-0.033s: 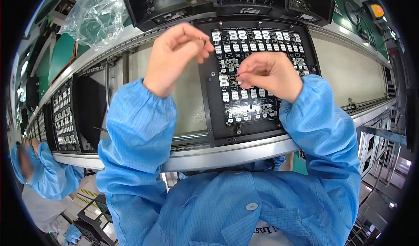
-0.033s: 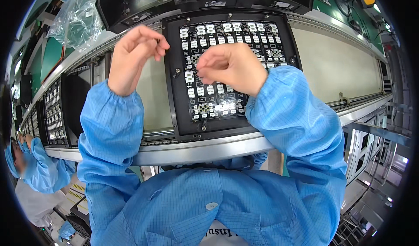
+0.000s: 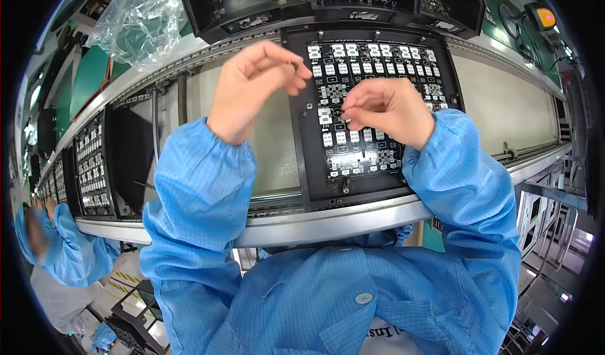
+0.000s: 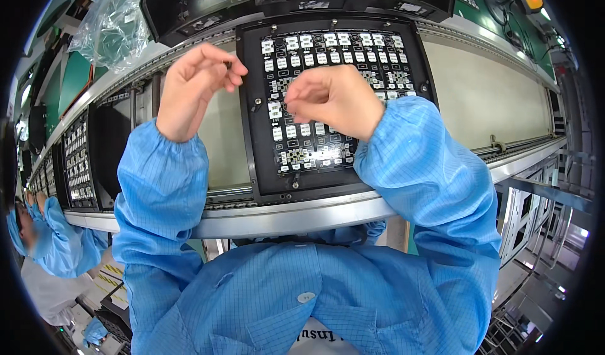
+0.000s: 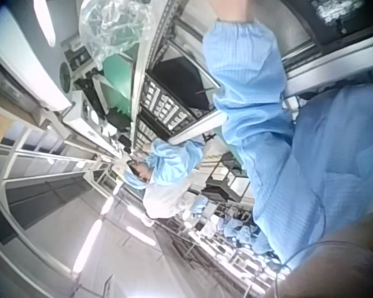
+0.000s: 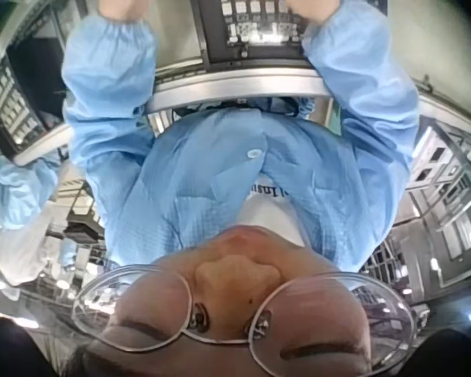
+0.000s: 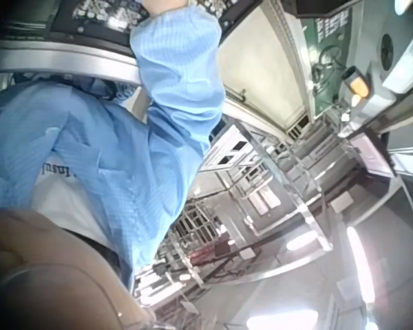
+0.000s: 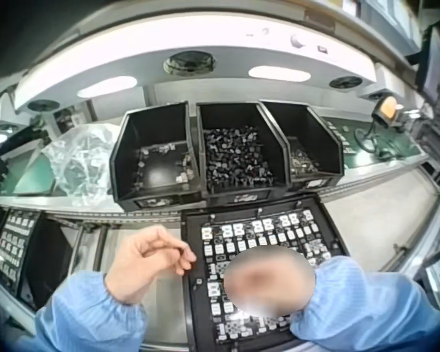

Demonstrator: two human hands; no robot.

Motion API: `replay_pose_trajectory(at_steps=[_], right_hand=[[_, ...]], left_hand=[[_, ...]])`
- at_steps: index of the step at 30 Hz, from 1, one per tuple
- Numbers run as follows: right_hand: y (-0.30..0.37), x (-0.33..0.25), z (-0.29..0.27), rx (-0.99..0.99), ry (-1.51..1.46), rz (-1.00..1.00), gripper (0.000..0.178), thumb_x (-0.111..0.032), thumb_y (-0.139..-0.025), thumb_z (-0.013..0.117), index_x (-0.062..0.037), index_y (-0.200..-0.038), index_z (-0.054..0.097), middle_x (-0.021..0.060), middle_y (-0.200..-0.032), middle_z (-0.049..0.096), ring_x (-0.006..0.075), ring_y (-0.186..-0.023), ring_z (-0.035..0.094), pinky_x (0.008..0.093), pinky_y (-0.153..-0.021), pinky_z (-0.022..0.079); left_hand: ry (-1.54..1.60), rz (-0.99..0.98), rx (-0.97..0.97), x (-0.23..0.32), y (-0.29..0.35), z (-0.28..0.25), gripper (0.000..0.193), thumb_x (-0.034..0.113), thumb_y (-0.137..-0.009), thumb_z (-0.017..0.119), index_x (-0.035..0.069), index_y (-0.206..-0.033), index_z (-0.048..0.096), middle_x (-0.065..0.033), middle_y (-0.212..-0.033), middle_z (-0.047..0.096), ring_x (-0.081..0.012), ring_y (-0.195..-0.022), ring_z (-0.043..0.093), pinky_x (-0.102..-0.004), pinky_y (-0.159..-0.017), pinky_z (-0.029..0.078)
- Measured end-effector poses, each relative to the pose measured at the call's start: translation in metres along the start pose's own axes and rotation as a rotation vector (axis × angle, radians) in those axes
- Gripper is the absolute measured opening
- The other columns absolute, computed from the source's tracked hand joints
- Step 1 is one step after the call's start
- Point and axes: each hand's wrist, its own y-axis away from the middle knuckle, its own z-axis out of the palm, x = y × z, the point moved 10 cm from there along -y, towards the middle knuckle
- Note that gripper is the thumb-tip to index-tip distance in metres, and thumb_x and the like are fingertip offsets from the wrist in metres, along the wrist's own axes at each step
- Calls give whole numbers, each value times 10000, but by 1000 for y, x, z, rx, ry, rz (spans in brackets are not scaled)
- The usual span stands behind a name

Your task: Manually place small electronic components into designated slots on an array of circuit boards.

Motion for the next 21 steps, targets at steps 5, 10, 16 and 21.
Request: replay_pose_trajectory(at_steps=[5,10,16,21], right_hand=[[-1,-9,6,53,487,-219,84,-7,-765,683,-37,-843,668,-6,-694,575,55,-571,461,209,-512,376],[-3,-10,8,74,553,-265,96,-8,-733,689,-56,-814,675,-2,-674,500,87,-554,393,238,-491,341],[-3,-12,9,97,575,-252,93,-11,-715,688,-45,-800,669,9,-662,510,92,-538,407,240,-486,349],[-2,-19,14,91,647,-283,99,-12,-696,686,-34,-790,661,31,-657,527,105,-528,445,254,-489,381]], left_hand=[[254,-61,-55,-9,15,-1,169,-61,-809,630,5,-964,627,-118,-949,675,-183,-895,658,-305,-817,529],[150,-7,-74,-4,18,4,227,-59,-808,642,19,-1019,608,-138,-999,661,-180,-877,643,-285,-789,511],[123,-6,-59,-13,17,5,268,-77,-794,654,10,-1045,624,-121,-1029,651,-170,-943,622,-291,-821,507],[404,-191,-67,-36,18,8,284,-84,-769,671,-4,-1041,648,-108,-1038,658,-173,-976,625,-290,-897,497]])
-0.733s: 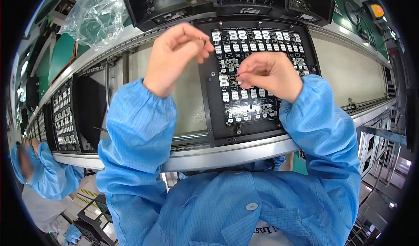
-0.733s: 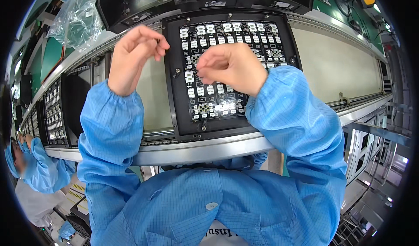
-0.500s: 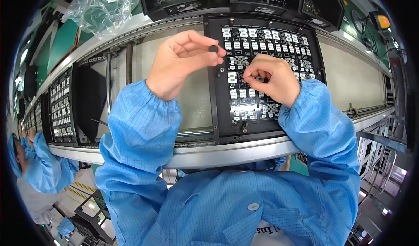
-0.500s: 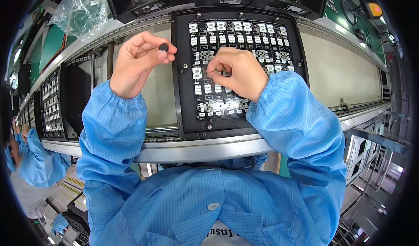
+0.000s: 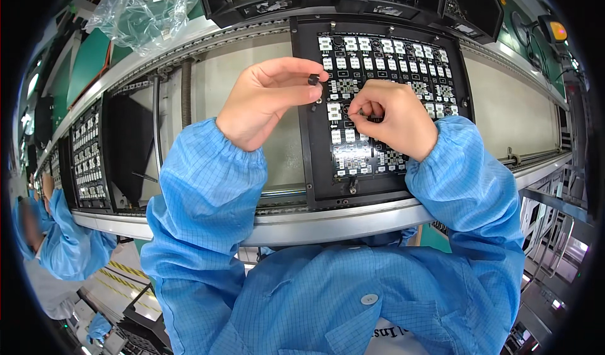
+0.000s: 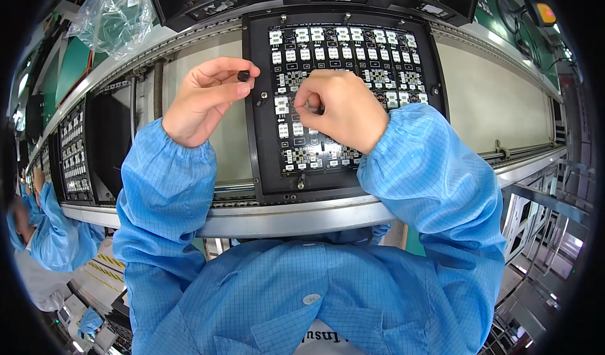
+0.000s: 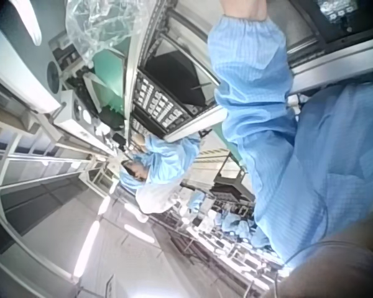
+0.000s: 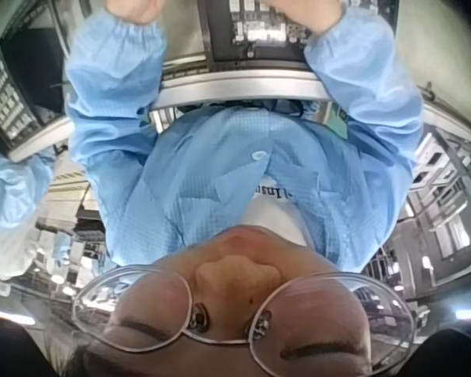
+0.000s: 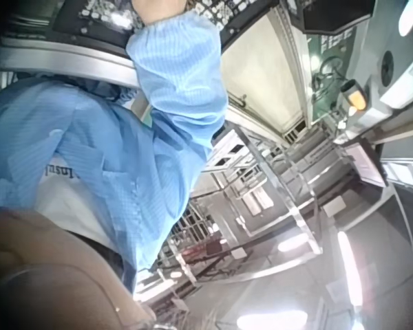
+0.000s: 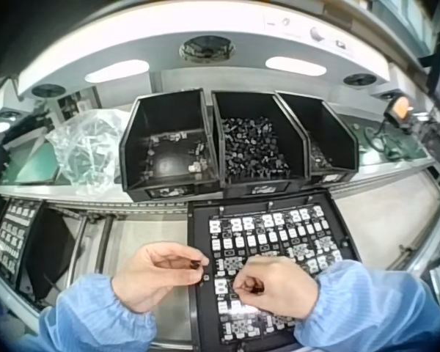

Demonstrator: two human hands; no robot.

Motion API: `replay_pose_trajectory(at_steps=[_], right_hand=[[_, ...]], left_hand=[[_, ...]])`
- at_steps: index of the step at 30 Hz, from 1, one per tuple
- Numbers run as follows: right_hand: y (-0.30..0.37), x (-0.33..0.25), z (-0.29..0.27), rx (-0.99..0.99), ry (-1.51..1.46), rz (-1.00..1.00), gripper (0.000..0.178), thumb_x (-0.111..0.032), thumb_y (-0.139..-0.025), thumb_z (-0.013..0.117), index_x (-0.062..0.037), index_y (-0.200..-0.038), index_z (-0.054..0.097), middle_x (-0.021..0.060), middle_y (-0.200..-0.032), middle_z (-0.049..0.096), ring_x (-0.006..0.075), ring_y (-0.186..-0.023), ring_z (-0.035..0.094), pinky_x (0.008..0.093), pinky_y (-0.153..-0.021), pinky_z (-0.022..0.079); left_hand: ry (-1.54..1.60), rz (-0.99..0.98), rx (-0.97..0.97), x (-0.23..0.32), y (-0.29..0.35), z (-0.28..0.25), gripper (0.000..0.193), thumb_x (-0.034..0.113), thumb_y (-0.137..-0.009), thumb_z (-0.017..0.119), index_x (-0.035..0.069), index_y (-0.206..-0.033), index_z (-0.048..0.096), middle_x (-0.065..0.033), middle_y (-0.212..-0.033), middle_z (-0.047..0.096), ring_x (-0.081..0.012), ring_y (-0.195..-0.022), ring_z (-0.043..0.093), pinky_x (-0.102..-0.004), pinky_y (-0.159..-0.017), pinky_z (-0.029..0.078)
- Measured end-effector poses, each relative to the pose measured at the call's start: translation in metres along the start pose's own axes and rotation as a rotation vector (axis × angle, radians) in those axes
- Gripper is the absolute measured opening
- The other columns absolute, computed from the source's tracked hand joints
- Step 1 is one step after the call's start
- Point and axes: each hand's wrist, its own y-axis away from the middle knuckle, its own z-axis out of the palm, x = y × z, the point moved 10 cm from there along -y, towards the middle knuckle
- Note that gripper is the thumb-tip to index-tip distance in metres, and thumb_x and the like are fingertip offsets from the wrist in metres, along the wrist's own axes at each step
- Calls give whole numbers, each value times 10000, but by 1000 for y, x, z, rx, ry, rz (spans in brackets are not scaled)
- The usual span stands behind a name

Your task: Manually place small electronic components into designated slots on an array of circuit boards.

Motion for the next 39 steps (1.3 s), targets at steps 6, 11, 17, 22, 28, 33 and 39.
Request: replay_pose_trajectory(at_steps=[6,11,17,22,28,33,39], right_hand=[[1,-2,-2,-2,31,18,94,-7,-698,681,-22,-786,651,46,-661,536,118,-548,484,256,-505,415],[-2,-5,-15,-81,-103,19,244,3,-745,693,-27,-981,636,32,-718,555,87,-586,506,232,-526,432],[-29,22,-180,558,-116,-45,172,-19,-786,591,9,-939,665,71,-730,661,130,-604,605,244,-542,476],[-53,130,-264,620,122,158,153,-35,-819,563,4,-946,638,35,-738,620,92,-645,560,222,-561,457],[-96,212,-222,139,194,126,203,-64,-818,605,24,-996,648,103,-848,688,164,-752,619,298,-680,494],[-96,208,-211,104,335,208,216,-81,-824,620,12,-1016,653,122,-914,701,191,-832,642,326,-743,501],[-96,193,-208,127,402,221,224,-122,-822,641,-4,-1012,655,145,-911,698,220,-848,657,332,-757,503]], left_hand=[[119,-56,46,-5,-3,-3,254,-43,-821,630,-3,-1072,648,-130,-1052,656,-198,-973,627,-296,-900,501],[-111,12,49,0,1,5,217,-37,-839,611,-15,-1050,657,-111,-1046,658,-180,-977,618,-288,-891,491],[-471,163,-13,8,6,28,169,-78,-821,605,-21,-969,665,-74,-977,621,-147,-927,610,-274,-857,493],[-1044,349,-16,13,0,50,246,-68,-741,665,34,-964,689,-74,-971,658,-177,-936,576,-292,-838,462],[-1306,423,8,7,-7,60,268,19,-693,715,137,-933,703,45,-868,683,-153,-834,508,-321,-845,365],[-1457,436,24,8,-2,66,253,54,-692,734,157,-921,696,82,-839,679,-146,-833,508,-322,-872,307],[-1511,425,45,12,1,69,235,53,-696,731,145,-908,691,63,-834,679,-159,-824,515,-333,-859,317]])
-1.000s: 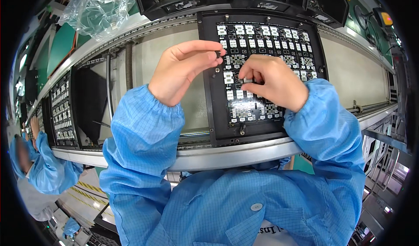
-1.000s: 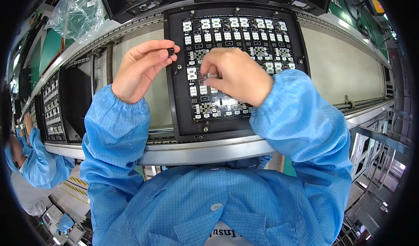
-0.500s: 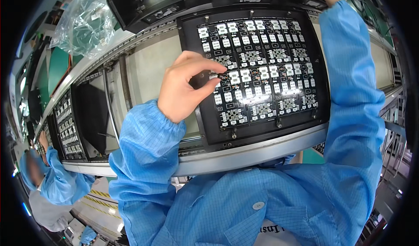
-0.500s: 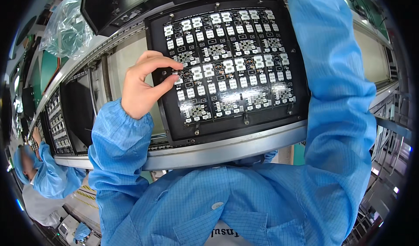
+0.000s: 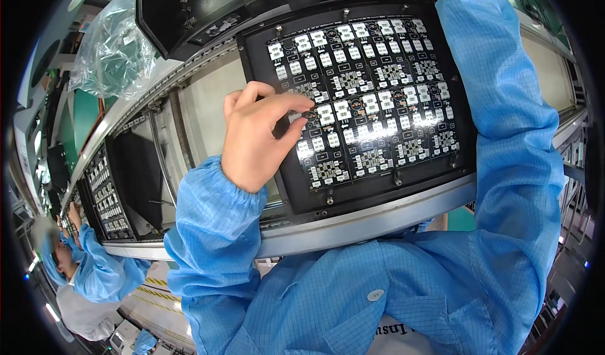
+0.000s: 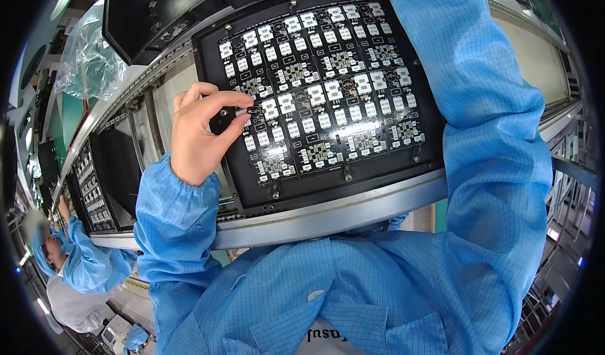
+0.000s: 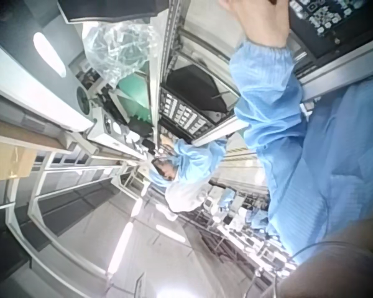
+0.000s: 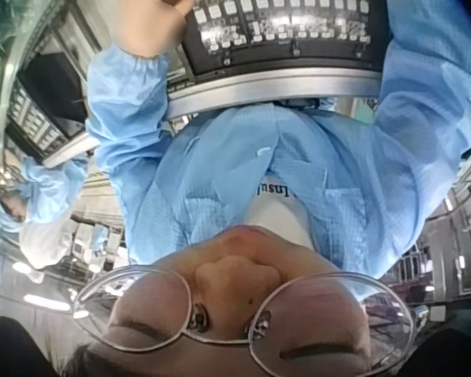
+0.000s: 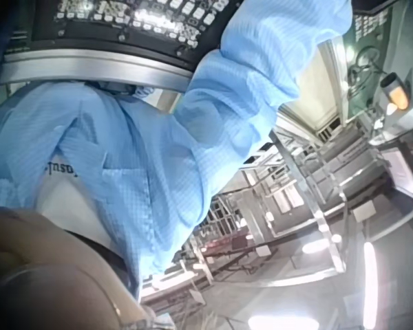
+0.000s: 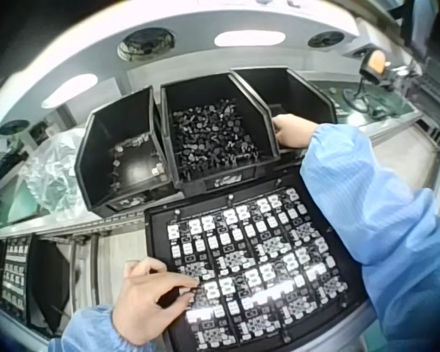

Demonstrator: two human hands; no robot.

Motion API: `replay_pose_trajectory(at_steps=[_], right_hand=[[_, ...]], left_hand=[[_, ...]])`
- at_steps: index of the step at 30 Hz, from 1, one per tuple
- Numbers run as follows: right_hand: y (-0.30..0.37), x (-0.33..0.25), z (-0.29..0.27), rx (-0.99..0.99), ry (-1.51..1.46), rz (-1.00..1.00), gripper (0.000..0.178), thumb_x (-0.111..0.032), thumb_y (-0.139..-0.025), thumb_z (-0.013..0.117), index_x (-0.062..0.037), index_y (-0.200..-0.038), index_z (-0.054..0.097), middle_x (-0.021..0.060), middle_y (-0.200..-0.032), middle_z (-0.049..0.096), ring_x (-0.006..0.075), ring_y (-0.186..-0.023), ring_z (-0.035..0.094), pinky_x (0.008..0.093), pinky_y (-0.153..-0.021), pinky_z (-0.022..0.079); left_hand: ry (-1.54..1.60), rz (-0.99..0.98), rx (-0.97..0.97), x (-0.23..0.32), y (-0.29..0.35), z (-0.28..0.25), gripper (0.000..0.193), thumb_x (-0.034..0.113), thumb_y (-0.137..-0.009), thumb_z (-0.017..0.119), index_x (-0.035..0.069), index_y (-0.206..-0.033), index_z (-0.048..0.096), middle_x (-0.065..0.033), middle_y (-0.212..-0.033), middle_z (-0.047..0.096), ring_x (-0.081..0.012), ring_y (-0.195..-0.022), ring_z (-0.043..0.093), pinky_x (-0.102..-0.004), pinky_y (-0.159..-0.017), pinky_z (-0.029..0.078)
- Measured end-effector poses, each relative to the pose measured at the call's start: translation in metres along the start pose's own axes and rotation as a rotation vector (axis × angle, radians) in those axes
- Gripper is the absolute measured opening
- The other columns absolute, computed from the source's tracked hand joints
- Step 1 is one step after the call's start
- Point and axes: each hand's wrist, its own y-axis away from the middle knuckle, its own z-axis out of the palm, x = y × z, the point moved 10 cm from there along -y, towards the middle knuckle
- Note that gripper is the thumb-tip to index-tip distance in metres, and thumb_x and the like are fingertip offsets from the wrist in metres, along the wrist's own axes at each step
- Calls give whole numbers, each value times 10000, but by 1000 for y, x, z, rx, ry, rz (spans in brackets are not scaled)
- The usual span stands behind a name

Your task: Manually place small electronic components into designated slots on an array of circuit boards.

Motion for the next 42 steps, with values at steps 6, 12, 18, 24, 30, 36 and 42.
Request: replay_pose_trajectory(at_steps=[6,12,18,24,30,36,42], right_hand=[[-1,2,-3,15,38,-6,202,-111,-823,632,-3,-991,662,161,-910,695,238,-843,661,341,-755,503],[9,-35,-7,8,111,-99,154,-73,-797,622,-3,-922,676,191,-855,683,264,-798,666,366,-709,502],[10,-47,-25,138,238,-171,136,-82,-760,641,5,-861,669,233,-812,653,359,-750,653,397,-655,508],[22,-38,-48,333,287,-108,107,-100,-719,626,-36,-764,699,183,-717,645,335,-682,647,364,-633,518],[33,-23,-56,341,180,-136,135,-47,-702,606,-20,-794,701,180,-727,659,298,-695,672,329,-637,526],[36,-18,-66,352,100,-69,122,-44,-712,639,-5,-811,700,151,-729,679,232,-670,676,305,-629,527],[97,-32,-125,821,-286,-129,126,-8,-765,659,-3,-890,679,74,-775,679,112,-669,624,233,-620,495]], left_hand=[[-52,15,26,7,1,-2,217,52,-701,724,133,-900,687,32,-796,670,-172,-820,527,-342,-848,332],[-176,99,41,21,2,1,208,52,-700,705,107,-899,679,9,-765,648,-187,-823,533,-355,-838,356],[-297,261,22,39,4,0,224,74,-708,587,62,-920,661,-17,-803,639,-203,-843,541,-344,-805,401],[-338,359,-73,50,-14,1,163,96,-709,559,50,-847,633,-53,-750,562,-227,-801,544,-332,-721,448],[-560,614,-58,77,-111,-11,182,77,-750,654,27,-924,654,-108,-835,621,-302,-818,588,-383,-725,503],[-805,455,-88,34,-182,19,122,90,-775,620,38,-866,681,-103,-826,668,-257,-789,658,-348,-695,529],[-815,356,-104,43,-195,28,159,101,-790,551,65,-774,705,-136,-818,681,-285,-809,676,-387,-696,543]])
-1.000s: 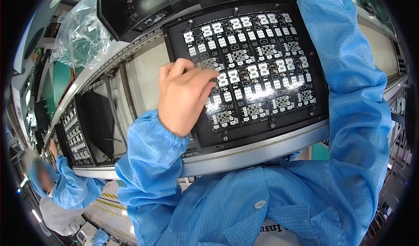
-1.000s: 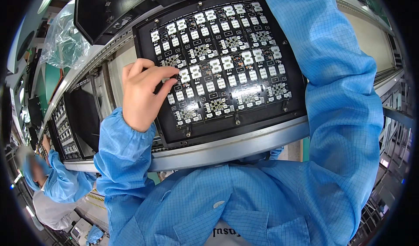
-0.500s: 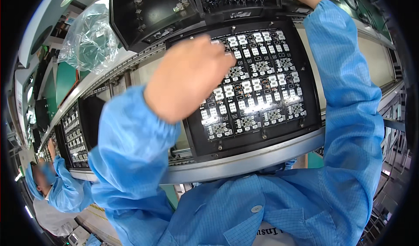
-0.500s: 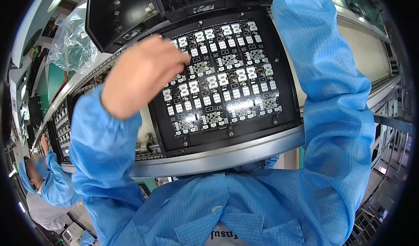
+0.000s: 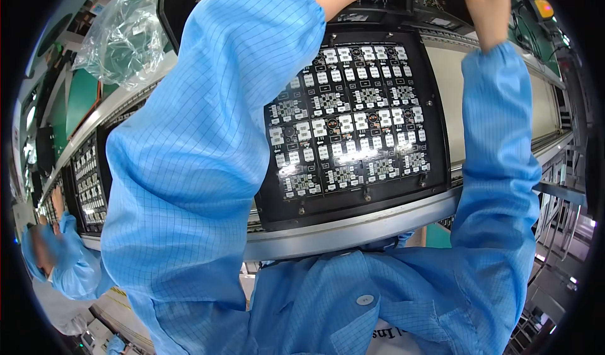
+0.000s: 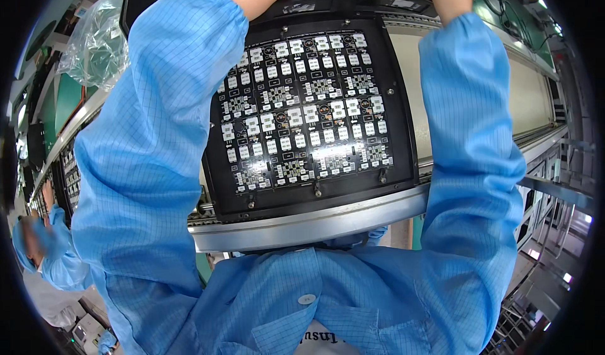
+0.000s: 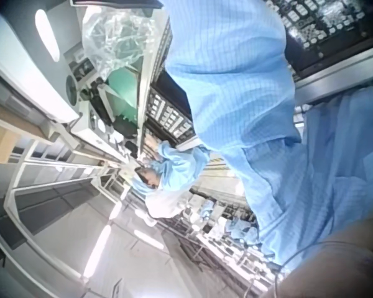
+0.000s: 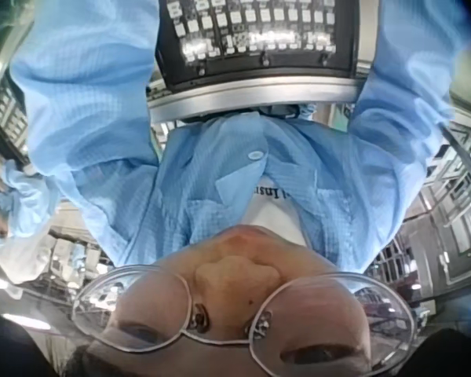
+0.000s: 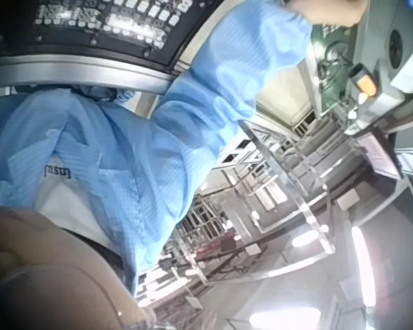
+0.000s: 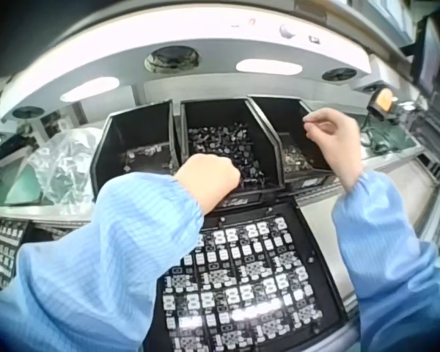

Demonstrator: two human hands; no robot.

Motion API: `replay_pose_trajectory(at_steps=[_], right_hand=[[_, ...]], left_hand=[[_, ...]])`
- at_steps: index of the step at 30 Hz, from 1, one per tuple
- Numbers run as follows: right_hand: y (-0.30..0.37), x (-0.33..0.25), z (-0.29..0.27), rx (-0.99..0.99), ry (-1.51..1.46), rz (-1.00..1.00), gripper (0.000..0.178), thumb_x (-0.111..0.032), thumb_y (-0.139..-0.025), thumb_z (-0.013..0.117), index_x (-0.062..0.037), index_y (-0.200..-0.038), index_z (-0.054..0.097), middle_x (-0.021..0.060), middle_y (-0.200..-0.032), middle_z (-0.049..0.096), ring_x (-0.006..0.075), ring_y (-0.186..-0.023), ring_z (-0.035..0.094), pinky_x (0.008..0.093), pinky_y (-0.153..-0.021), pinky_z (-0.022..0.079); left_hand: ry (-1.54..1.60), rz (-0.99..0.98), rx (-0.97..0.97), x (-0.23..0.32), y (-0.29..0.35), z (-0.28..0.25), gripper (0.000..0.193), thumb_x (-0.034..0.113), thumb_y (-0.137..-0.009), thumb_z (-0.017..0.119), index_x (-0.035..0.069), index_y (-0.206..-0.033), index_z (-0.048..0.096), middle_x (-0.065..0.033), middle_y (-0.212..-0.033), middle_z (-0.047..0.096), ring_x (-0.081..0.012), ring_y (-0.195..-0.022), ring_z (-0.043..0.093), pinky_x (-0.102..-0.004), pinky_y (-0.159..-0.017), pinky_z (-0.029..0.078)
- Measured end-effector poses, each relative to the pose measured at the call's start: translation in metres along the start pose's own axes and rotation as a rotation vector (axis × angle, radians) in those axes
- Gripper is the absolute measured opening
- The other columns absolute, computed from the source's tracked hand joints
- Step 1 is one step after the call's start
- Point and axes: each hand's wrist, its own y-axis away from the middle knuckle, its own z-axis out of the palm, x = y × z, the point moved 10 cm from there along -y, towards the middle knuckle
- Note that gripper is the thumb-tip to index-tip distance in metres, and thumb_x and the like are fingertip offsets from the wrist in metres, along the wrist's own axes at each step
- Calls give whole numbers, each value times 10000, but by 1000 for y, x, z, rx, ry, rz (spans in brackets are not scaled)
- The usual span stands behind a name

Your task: Manually place small electronic components into designated slots on an array of circuit boards.

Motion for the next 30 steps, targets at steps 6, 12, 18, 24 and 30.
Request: replay_pose_trajectory(at_steps=[6,12,18,24,30], right_hand=[[99,-123,97,-579,-203,-156,119,1,-850,600,7,-951,662,68,-887,648,147,-836,616,260,-742,488],[148,-99,167,-776,-244,-188,168,-21,-831,616,25,-991,630,162,-911,643,288,-812,642,338,-729,518],[148,-101,177,-833,-179,-303,171,-37,-805,615,38,-957,590,205,-901,639,356,-778,623,397,-722,511],[147,-104,186,-989,-101,-175,173,-38,-802,609,31,-959,584,203,-932,638,353,-856,612,388,-753,505],[152,-101,189,-913,-188,-382,229,-19,-829,578,10,-1053,538,165,-897,633,326,-836,631,375,-740,517]], left_hand=[[55,-71,-30,-10,1,12,173,105,-798,549,57,-817,715,-154,-858,686,-291,-843,678,-381,-725,548],[51,-150,-22,-13,-12,18,169,96,-791,553,52,-831,711,-160,-859,684,-299,-850,677,-386,-740,551],[241,-80,194,-11,-8,-10,138,72,-750,583,29,-819,694,-189,-825,665,-338,-817,661,-408,-725,540],[541,-65,343,-15,20,-67,137,33,-650,655,16,-782,688,-194,-786,652,-356,-779,643,-397,-700,527],[960,-234,262,-24,72,-65,148,41,-692,683,-32,-820,673,-136,-755,677,-220,-668,663,-305,-643,534]])
